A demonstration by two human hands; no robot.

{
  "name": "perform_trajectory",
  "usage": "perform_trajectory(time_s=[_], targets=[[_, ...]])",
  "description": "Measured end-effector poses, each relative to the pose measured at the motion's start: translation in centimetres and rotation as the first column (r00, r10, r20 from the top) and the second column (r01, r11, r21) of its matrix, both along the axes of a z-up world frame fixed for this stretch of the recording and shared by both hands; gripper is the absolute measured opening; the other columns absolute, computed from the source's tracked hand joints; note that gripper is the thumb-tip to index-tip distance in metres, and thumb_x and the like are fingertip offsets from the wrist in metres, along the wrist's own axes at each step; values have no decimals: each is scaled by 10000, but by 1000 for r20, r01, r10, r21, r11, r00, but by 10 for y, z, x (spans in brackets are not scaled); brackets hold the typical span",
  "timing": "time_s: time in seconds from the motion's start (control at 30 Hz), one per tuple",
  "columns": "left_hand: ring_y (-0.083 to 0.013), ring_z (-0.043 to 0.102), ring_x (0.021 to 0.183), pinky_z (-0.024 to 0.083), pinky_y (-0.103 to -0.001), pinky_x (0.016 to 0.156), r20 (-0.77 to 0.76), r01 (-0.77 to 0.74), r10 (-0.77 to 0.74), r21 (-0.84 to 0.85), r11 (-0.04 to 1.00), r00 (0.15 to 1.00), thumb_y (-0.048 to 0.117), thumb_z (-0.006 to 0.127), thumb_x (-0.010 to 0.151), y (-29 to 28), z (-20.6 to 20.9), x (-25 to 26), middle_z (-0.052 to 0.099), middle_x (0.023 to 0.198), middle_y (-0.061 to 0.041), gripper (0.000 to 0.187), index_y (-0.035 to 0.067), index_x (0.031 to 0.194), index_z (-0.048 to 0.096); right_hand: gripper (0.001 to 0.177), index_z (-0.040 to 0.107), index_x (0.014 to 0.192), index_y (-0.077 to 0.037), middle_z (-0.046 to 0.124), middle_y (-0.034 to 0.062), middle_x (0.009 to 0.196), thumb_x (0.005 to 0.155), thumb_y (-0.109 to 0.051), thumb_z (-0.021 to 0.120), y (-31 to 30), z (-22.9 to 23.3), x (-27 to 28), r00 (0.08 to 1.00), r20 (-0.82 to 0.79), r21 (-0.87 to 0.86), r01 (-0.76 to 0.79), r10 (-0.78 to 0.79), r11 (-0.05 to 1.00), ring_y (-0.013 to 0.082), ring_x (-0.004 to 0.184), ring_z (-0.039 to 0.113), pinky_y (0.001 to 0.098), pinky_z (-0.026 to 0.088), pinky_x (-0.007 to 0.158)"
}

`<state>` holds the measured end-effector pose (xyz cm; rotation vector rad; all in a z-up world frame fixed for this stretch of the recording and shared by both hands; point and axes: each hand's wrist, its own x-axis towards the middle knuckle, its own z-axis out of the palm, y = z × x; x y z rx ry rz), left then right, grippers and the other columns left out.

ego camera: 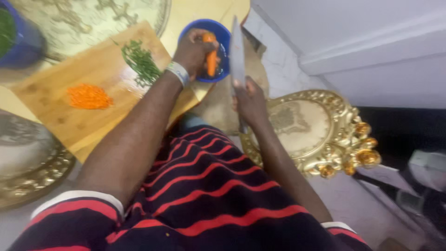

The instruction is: The person slices a carrot on a wooden cutting board with a knife, repeatedly dipping the carrot into a bowl of water and scraping off pieces into the bowl.

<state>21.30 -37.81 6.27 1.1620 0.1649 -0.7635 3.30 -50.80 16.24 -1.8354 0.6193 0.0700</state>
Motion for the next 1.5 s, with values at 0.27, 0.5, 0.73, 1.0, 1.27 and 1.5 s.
perform_trajectory(time_s=[0.27, 0.5, 0.73, 1.0, 1.27, 1.5], targets=[[-171, 679, 787, 607, -326, 669, 441, -120, 163, -124, 985, 883, 148, 763, 945, 5, -5, -15, 707, 1041, -125, 371, 34, 1261, 606, 374, 592, 967, -49, 561, 3, 632, 1070, -405, 545, 8, 0, 27, 997, 18, -22, 71, -71, 997, 96, 515, 553, 283, 478, 498], [-143, 672, 635, 571, -274, 590, 223, -280, 254, 91, 956, 941, 357, 668, 1028, 36, 56, -3, 760, 817, -87, 383, -20, 1095, 687, 340, 613, 1060, -63, 569, 0, 640, 1042, -398, 560, -15, -8, 25, 997, 16, 56, 73, -74, 996, 87, 542, 572, 259, 487, 523], [-171, 549, 495, 460, -292, 411, -304, -400, 369, -45, 916, 879, 268, 538, 986, 7, 19, 4, 676, 724, -67, 264, 34, 984, 662, 403, 580, 1202, -52, 660, -2, 866, 964, -364, 670, -18, -19, 49, 975, -30, 14, -220, 221, 975, 62, 645, 630, 237, 578, 549], [-258, 690, 621, 612, -392, 594, -440, -452, 362, -117, 884, 822, 318, 381, 1063, -13, -18, -7, 705, 818, -152, 404, -8, 1063, 619, 472, 612, 1177, -10, 713, 90, 850, 947, -398, 747, -3, -12, 62, 903, 168, -21, -397, 395, 918, 182, 729, 676, 324, 554, 636], [-255, 700, 714, 629, -398, 682, -495, -512, 385, -148, 846, 779, 322, 406, 1053, -14, 12, -10, 714, 896, -152, 351, 39, 1086, 612, 553, 620, 1166, 13, 763, 172, 892, 890, -442, 769, -2, -9, 77, 871, 159, -124, -450, 465, 884, 233, 810, 775, 370, 592, 708], [-259, 739, 789, 651, -376, 723, -363, -452, 378, -143, 881, 852, 158, 525, 1068, -12, -38, -7, 724, 913, -173, 227, -45, 1082, 625, 522, 655, 1124, -1, 776, 162, 877, 888, -451, 771, -2, -12, 80, 859, 160, -192, -456, 487, 869, 254, 787, 790, 375, 608, 713]])
